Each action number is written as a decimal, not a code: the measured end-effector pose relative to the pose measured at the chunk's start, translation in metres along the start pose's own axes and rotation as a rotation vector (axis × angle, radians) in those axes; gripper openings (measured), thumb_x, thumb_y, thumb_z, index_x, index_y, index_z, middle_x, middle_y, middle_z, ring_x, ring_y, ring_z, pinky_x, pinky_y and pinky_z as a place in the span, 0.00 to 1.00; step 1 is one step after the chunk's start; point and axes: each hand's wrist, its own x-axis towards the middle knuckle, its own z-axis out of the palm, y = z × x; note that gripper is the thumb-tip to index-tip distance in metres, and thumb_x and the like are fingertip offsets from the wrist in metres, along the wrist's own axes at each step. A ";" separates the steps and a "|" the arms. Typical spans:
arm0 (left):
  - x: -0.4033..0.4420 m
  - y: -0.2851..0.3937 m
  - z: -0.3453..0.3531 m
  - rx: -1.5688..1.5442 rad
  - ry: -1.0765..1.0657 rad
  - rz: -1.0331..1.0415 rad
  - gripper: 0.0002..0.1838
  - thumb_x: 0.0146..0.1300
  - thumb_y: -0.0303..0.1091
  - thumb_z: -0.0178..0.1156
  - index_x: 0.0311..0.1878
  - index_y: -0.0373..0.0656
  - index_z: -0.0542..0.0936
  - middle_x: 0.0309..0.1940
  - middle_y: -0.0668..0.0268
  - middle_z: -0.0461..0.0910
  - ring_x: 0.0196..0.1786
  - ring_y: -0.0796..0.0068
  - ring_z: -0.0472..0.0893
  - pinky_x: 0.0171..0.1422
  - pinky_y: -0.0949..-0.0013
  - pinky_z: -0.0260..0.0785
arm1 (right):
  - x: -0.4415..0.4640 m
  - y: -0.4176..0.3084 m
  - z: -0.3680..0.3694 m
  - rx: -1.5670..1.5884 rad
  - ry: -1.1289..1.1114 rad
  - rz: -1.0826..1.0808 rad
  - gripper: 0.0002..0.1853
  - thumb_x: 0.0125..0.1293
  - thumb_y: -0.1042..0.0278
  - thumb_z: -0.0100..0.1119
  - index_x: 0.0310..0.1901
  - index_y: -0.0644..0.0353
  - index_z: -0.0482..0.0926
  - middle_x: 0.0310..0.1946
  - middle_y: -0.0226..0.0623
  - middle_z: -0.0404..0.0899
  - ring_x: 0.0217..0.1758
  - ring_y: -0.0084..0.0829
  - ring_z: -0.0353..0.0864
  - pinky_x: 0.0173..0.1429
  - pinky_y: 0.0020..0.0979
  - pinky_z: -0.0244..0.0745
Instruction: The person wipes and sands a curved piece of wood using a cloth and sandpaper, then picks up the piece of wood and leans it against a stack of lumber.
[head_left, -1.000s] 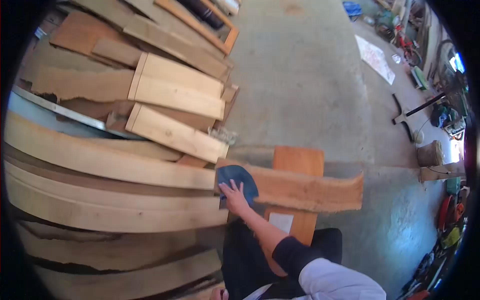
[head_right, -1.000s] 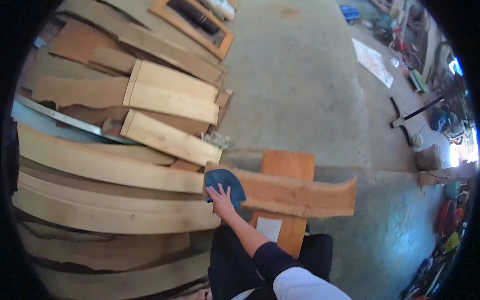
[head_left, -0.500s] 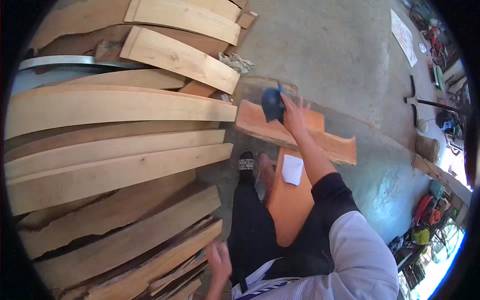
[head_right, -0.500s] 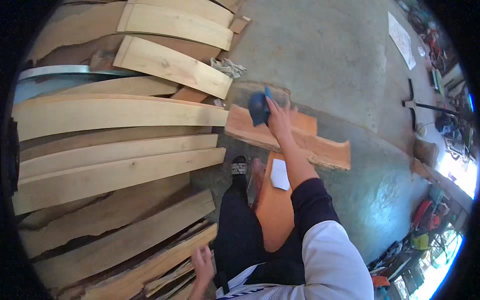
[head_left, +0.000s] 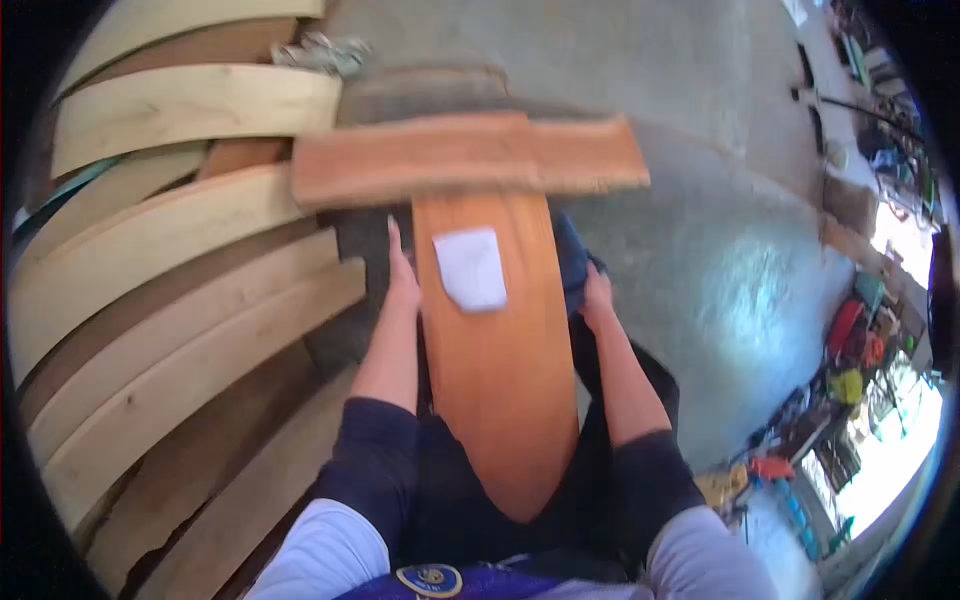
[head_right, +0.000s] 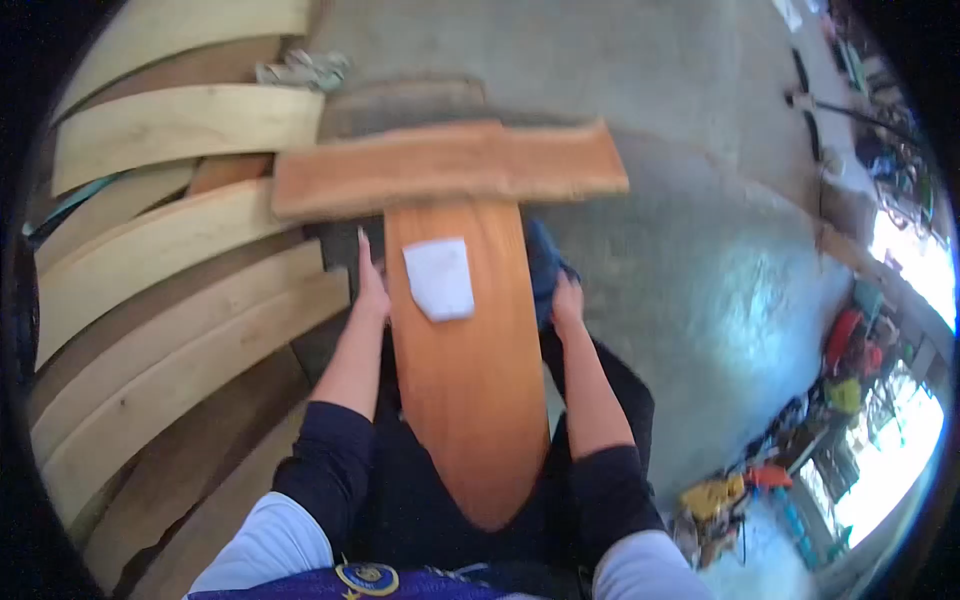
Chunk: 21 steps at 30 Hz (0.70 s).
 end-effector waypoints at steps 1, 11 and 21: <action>-0.027 0.001 0.024 0.069 0.088 0.042 0.61 0.52 0.82 0.61 0.72 0.34 0.69 0.65 0.52 0.76 0.65 0.54 0.77 0.70 0.47 0.69 | -0.049 -0.030 0.012 -0.001 -0.086 0.070 0.25 0.77 0.45 0.48 0.62 0.58 0.74 0.50 0.39 0.84 0.50 0.39 0.85 0.49 0.45 0.79; 0.009 -0.019 0.021 1.187 0.478 0.326 0.46 0.54 0.68 0.70 0.60 0.31 0.79 0.58 0.42 0.81 0.62 0.47 0.81 0.66 0.55 0.72 | -0.054 -0.003 0.058 -0.177 -0.010 -0.298 0.24 0.78 0.52 0.49 0.61 0.66 0.76 0.55 0.60 0.81 0.63 0.55 0.79 0.64 0.45 0.72; 0.001 -0.027 0.022 1.403 0.528 0.393 0.43 0.64 0.63 0.62 0.68 0.35 0.70 0.62 0.38 0.76 0.63 0.40 0.78 0.66 0.48 0.71 | -0.143 -0.075 0.002 -0.765 0.002 -0.442 0.21 0.71 0.67 0.50 0.65 0.52 0.72 0.48 0.62 0.83 0.54 0.63 0.81 0.60 0.56 0.74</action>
